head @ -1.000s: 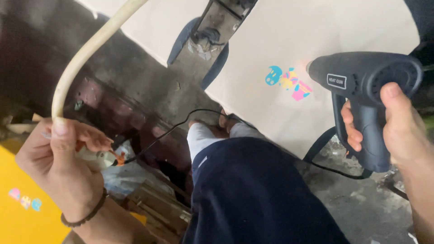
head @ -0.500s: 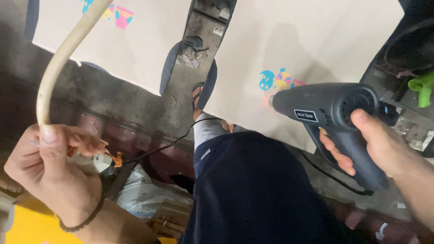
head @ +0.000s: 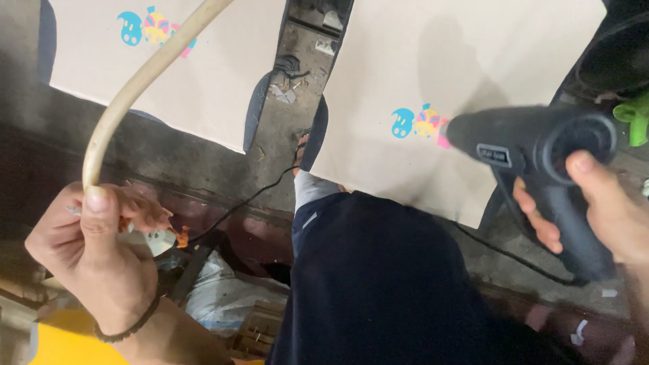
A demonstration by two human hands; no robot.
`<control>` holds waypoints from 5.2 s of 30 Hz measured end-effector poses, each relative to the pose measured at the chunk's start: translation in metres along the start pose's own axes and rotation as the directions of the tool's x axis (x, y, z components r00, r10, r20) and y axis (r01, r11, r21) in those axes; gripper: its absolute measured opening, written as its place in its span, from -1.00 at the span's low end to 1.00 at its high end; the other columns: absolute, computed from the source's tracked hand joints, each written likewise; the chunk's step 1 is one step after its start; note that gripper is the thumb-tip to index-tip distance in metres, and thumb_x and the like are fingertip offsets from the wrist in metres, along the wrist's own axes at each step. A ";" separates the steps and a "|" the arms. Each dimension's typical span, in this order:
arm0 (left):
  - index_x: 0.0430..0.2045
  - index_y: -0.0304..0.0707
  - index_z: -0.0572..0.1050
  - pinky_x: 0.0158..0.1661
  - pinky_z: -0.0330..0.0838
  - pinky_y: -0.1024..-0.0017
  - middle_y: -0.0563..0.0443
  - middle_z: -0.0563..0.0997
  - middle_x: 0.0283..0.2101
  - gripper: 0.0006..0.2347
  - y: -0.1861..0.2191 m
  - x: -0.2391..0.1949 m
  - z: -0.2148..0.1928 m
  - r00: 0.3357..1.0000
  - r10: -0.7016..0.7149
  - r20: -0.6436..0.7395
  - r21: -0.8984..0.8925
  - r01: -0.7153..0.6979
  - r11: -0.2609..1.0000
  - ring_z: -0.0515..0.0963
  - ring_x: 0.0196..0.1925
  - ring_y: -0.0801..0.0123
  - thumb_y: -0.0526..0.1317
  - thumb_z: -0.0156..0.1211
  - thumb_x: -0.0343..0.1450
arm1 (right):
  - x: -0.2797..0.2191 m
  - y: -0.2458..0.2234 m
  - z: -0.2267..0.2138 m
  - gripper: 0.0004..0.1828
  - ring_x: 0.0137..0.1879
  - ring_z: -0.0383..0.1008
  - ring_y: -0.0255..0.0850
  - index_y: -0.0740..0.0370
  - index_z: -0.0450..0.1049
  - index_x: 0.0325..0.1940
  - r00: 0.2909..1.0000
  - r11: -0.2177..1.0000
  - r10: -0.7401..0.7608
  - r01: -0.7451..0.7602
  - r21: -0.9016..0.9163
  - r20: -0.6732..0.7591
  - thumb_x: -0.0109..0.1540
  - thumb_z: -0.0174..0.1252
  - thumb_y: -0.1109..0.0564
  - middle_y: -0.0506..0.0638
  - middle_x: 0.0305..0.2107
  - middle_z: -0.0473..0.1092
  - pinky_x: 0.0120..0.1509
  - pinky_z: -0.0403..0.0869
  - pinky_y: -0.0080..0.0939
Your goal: Using a heat gun to dry ink on printed fabric panels.
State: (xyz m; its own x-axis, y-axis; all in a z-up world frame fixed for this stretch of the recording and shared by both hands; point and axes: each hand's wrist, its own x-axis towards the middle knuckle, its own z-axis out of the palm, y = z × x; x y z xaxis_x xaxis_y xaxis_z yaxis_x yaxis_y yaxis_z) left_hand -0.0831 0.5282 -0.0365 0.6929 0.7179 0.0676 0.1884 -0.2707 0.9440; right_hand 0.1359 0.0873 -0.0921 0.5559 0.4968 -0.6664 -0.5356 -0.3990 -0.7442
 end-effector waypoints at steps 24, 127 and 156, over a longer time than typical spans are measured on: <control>-0.58 -0.31 0.37 -0.45 0.40 0.45 -0.04 0.37 -0.63 -0.60 0.005 0.016 0.030 1.000 0.000 0.022 -0.082 0.001 0.997 0.45 -0.61 0.33 -0.04 0.06 0.63 | 0.004 0.005 -0.003 -0.11 -0.74 0.21 -0.10 0.43 0.35 -0.33 0.999 0.997 -0.007 0.010 0.075 -0.046 0.28 -0.05 -0.57 0.21 -0.55 0.34 -0.75 0.24 -0.09; -0.60 -0.29 0.37 -0.42 0.36 0.48 -0.03 0.38 -0.64 -0.61 -0.005 -0.009 0.017 1.000 0.001 -0.031 -0.094 -0.004 0.996 0.43 -0.60 0.36 -0.03 0.07 0.59 | 0.034 -0.036 0.035 -0.50 -0.72 0.31 -0.09 0.18 0.25 0.16 0.989 0.988 -0.033 0.055 -0.142 0.147 0.35 -0.13 -0.23 0.21 -0.50 0.41 -0.77 0.38 -0.11; -0.55 -0.24 0.36 -0.42 0.44 0.47 0.00 0.41 -0.62 -0.60 -0.033 0.046 -0.056 0.963 0.139 0.229 -0.067 -0.127 0.990 0.49 -0.57 0.37 0.01 0.02 0.65 | -0.053 0.073 0.057 -0.24 -0.63 0.21 -0.21 0.21 0.29 0.11 0.791 0.994 -0.087 0.027 -0.107 -0.605 0.49 -0.20 -0.57 0.00 -0.43 0.29 -0.70 0.26 -0.14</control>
State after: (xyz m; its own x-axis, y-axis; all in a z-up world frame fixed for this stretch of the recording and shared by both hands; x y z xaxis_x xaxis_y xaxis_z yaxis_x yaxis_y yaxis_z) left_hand -0.0957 0.6061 -0.0464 0.8530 0.5073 0.1228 0.0516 -0.3160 0.9474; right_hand 0.0307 0.0751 -0.1086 0.8712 -0.0388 -0.4894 -0.4492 -0.4653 -0.7627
